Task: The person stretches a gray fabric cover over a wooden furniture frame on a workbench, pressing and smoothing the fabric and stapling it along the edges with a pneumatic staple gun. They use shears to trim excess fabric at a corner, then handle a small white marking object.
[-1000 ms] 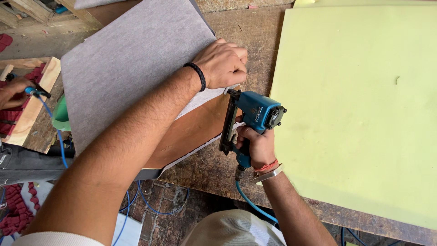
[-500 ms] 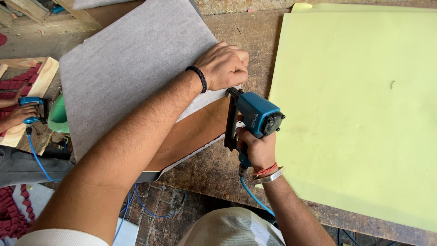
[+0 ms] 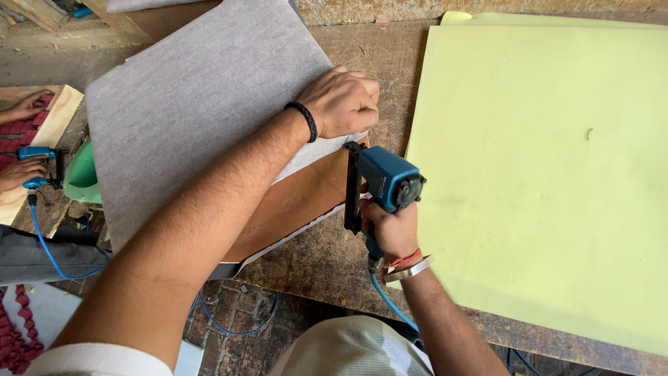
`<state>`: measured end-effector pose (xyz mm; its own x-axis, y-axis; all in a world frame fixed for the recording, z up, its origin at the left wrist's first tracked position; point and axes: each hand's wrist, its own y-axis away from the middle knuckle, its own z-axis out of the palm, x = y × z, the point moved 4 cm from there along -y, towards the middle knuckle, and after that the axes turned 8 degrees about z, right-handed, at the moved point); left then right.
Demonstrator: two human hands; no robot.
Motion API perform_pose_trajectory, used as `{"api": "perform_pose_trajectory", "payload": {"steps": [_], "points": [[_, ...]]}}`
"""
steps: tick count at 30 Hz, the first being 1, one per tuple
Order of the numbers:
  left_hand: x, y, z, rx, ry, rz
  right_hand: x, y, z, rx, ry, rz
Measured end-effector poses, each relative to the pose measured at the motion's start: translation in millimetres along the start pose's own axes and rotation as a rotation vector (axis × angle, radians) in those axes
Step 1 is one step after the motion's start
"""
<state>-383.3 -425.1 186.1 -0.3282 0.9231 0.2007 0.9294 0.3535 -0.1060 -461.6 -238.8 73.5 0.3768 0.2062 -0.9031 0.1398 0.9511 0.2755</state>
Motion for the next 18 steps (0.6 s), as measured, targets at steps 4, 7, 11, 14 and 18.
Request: {"api": "perform_pose_trajectory", "payload": {"steps": [4,7,11,14,18], "points": [[0.9,0.3,-1.9,-0.021,0.004,-0.006,21.6,-9.9,-26.0,-0.044,0.294,0.209],[-1.0,-0.7,-4.1,0.001,0.003,-0.040,47.2,-15.6,-55.2,-0.014,0.451,0.319],[-7.9,-0.4,-6.3,0.079,0.139,-0.125,72.7,-35.5,-108.7,0.088,0.701,0.258],[-19.2,3.2,-7.5,0.169,0.225,-0.323,89.0,-49.5,-144.2,0.226,1.090,0.184],[-24.0,0.8,-12.0,0.290,-0.019,-0.339,122.2,-48.5,-162.8,0.253,1.269,0.430]]}}
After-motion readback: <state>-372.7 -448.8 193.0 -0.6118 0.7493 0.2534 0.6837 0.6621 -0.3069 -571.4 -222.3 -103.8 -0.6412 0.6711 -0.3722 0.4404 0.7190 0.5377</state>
